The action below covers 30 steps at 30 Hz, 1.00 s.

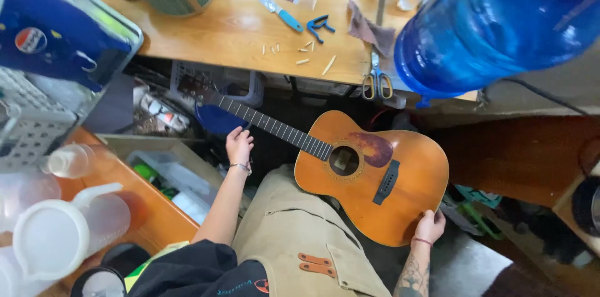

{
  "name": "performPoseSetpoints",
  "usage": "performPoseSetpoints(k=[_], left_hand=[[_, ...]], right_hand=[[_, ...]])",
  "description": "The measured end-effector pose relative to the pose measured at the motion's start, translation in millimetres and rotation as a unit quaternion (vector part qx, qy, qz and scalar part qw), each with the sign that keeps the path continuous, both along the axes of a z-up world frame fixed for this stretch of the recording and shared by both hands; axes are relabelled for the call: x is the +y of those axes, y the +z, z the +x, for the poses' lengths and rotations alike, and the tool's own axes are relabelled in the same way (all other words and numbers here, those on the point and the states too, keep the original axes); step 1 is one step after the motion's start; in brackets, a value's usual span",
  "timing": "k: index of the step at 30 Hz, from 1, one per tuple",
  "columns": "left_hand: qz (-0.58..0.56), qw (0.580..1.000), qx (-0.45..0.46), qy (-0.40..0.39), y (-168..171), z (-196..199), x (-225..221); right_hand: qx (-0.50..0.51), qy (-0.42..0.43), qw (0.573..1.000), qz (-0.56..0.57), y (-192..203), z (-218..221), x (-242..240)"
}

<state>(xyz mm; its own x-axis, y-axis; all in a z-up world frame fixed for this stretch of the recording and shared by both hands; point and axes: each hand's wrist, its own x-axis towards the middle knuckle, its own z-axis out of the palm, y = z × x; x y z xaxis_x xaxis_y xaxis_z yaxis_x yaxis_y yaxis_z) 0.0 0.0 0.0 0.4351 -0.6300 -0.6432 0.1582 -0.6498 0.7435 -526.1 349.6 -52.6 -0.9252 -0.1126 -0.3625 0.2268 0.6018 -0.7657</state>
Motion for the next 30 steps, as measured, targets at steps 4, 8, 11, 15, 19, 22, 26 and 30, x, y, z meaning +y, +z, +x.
performPoseSetpoints(k=[4, 8, 11, 15, 19, 22, 26, 30], left_hand=[[-0.09, 0.995, 0.002, -0.036, 42.2, -17.3, -38.7], [-0.259, 0.942, -0.018, -0.213, 81.9, -68.6, -126.9], [-0.33, 0.876, -0.043, -0.349, 95.9, -114.6, -203.5], [-0.367, 0.738, -0.255, -0.506, 14.3, -175.8, -320.2], [-0.383, 0.613, -0.473, -0.504, -31.0, -213.0, -365.1], [-0.424, 0.586, -0.495, -0.481, -50.4, -230.7, -379.0], [-0.379, 0.622, -0.451, -0.516, -51.9, -240.6, -386.4], [-0.384, 0.626, -0.417, -0.536, -57.4, -246.2, -386.4]], right_hand=[[0.043, -0.001, 0.999, 0.012, 24.3, 17.0, -4.3], [0.308, -0.006, 0.951, -0.02, 57.4, 50.8, -45.7], [0.411, 0.054, 0.909, -0.031, 95.6, 90.9, -94.8], [0.408, 0.172, 0.89, -0.113, 117.8, 134.6, -188.8], [0.41, 0.266, 0.866, -0.104, 168.7, 178.6, -338.7], [0.39, 0.341, 0.844, -0.138, 167.5, 158.3, -433.3], [0.384, 0.388, 0.837, 0.009, 117.6, 96.4, -517.6], [0.4, 0.382, 0.825, 0.112, 43.4, 45.5, -547.0]])
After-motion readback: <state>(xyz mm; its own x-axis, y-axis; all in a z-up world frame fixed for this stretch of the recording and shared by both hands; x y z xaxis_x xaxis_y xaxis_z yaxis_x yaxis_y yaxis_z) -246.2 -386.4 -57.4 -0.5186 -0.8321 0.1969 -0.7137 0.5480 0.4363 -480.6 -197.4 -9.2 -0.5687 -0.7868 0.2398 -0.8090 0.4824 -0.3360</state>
